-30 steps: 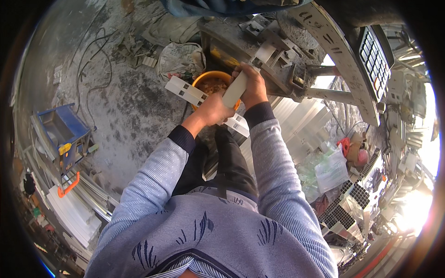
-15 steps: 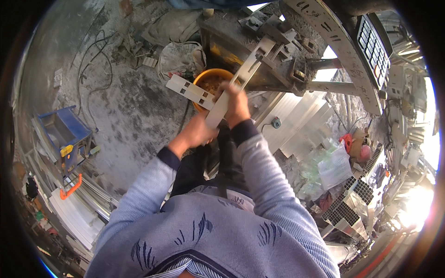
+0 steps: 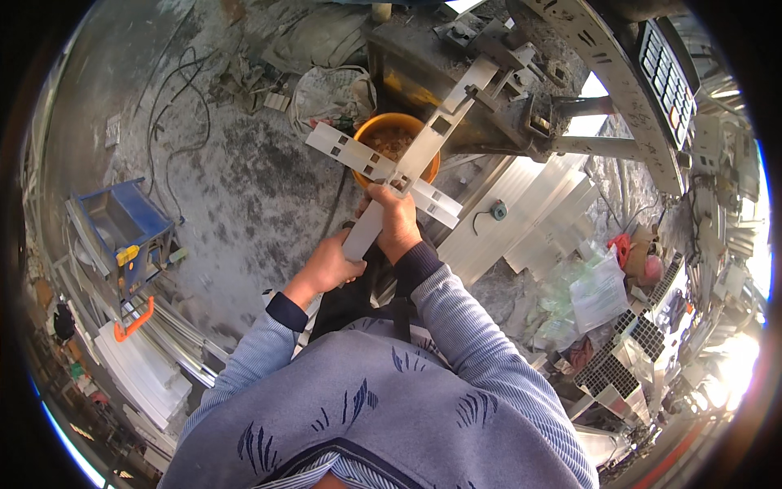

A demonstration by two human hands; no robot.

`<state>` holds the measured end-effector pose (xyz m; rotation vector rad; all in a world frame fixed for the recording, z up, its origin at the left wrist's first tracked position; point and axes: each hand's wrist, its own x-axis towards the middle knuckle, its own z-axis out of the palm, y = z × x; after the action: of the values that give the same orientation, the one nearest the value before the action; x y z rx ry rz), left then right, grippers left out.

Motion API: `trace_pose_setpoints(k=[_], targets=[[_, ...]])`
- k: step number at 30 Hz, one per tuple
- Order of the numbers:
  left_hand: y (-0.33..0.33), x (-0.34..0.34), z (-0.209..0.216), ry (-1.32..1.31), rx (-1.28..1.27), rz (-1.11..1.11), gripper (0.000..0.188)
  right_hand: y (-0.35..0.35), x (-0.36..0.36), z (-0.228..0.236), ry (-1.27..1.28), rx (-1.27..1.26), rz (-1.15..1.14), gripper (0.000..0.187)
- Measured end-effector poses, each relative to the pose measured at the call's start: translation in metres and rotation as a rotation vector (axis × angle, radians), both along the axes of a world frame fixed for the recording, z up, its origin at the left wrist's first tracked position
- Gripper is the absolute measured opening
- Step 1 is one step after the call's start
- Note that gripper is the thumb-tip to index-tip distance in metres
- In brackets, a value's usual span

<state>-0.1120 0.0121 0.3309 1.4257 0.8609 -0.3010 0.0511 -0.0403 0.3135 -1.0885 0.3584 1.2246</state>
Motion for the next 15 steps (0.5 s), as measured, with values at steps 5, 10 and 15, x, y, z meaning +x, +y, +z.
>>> trace_pose_setpoints(k=[5, 10, 15], targets=[[0.002, 0.010, -0.004, 0.023, -0.052, 0.022, 0.043, 0.001, 0.013, -0.003, -0.020, 0.020, -0.003, 0.016], [0.003, 0.013, -0.003, -0.002, 0.027, 0.016, 0.045, 0.003, 0.015, -0.003, -0.012, 0.009, -0.004, 0.015], [0.004, 0.012, 0.001, -0.023, -0.055, 0.045, 0.033, 0.003, 0.011, -0.005, -0.045, -0.040, 0.001, 0.014]])
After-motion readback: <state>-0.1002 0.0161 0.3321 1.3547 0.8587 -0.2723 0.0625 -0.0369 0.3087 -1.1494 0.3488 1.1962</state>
